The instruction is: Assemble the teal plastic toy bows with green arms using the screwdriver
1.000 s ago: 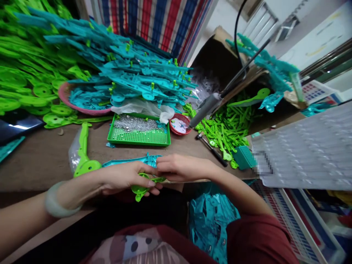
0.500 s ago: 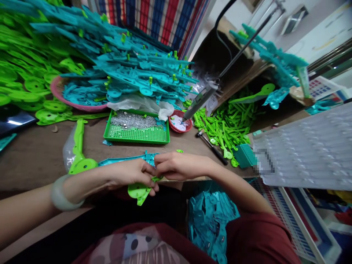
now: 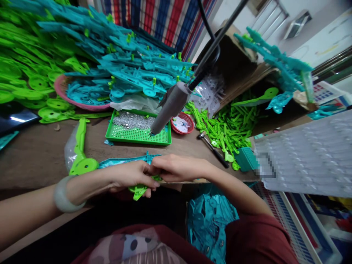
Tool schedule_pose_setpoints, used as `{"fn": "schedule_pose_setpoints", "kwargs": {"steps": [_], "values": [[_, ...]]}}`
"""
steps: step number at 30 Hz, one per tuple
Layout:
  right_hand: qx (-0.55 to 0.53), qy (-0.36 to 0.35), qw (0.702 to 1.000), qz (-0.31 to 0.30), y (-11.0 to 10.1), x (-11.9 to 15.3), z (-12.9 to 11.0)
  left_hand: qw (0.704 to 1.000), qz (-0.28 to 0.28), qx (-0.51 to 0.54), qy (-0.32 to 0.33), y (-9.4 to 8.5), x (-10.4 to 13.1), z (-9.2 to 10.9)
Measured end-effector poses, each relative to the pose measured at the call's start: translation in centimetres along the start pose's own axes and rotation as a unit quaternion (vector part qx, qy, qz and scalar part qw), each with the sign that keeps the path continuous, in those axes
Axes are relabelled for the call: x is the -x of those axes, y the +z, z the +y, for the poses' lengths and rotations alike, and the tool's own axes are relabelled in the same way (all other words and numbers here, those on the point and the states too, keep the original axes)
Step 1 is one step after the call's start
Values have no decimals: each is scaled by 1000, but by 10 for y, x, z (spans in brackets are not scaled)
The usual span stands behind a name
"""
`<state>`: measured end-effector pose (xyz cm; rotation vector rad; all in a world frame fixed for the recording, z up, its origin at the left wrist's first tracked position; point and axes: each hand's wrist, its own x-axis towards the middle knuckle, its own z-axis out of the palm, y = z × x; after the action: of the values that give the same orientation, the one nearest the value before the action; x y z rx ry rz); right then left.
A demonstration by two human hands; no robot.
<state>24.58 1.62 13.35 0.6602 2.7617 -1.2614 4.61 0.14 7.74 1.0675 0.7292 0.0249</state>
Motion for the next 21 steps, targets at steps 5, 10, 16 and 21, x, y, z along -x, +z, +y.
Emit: {"fn": "schedule_pose_setpoints", "kwargs": {"steps": [5, 10, 16, 21], "values": [[-29, -2, 1000, -1, 0, 0, 4, 998, -15, -45, 30, -3, -1, -2], [-30, -1, 999, 10, 2, 1, 8, 998, -22, -56, 33, -5, -5, -6], [-29, 4, 1000, 10, 5, -2, 8, 997, -17, -58, 49, -3, -9, -7], [0, 2, 1000, 4, 4, -1, 7, 994, 36, -88, 54, 5, -12, -7]]}}
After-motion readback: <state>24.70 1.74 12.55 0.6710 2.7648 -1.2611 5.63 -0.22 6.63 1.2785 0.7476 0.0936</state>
